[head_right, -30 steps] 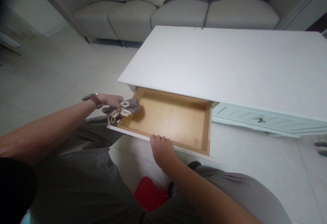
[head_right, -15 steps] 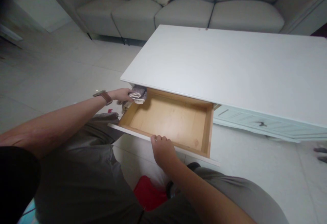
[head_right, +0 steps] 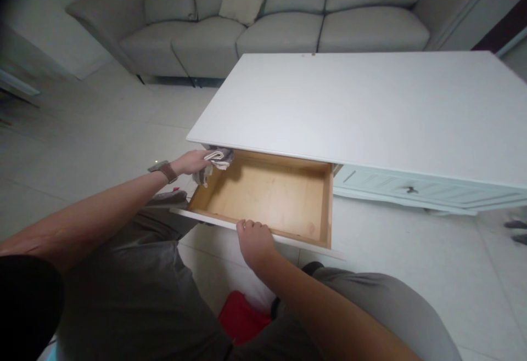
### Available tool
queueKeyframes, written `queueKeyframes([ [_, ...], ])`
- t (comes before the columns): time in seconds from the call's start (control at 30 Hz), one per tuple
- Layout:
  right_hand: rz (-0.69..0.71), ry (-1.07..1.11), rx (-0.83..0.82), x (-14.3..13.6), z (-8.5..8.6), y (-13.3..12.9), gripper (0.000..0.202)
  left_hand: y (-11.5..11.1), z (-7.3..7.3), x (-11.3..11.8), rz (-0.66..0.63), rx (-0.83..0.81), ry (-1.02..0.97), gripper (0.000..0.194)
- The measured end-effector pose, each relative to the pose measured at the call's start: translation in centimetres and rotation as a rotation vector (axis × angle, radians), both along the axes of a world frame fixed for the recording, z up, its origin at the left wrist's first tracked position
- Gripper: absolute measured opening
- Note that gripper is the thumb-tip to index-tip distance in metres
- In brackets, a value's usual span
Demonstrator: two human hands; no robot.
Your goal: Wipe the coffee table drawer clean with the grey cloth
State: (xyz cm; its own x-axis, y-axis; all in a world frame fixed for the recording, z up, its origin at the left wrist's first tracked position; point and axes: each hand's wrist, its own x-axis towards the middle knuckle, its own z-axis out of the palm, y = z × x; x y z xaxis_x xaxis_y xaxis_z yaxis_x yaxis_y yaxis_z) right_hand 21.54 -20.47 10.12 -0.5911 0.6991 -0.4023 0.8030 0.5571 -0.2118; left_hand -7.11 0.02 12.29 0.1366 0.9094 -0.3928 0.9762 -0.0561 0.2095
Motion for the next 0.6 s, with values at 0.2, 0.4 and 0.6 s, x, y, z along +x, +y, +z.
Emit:
queueKeyframes([
  [0.2, -0.006, 0.001, 0.012, -0.2, 0.2, -0.1, 0.045, -2.6, -0.2, 4.6, -0.119, -0.031, -0.405, 0.053],
  [0.4, -0.028, 0.006, 0.011, -0.3, 0.1, -0.1, 0.046, -3.1, -5.2, 6.3, 0.487, 0.072, -0.584, 0.034],
  [0.6, -0.035, 0.010, -0.011, -0.5, -0.4, -0.1, 0.047, -1.6, -8.6, 7.7, 1.069, 0.448, -0.956, 0.026],
])
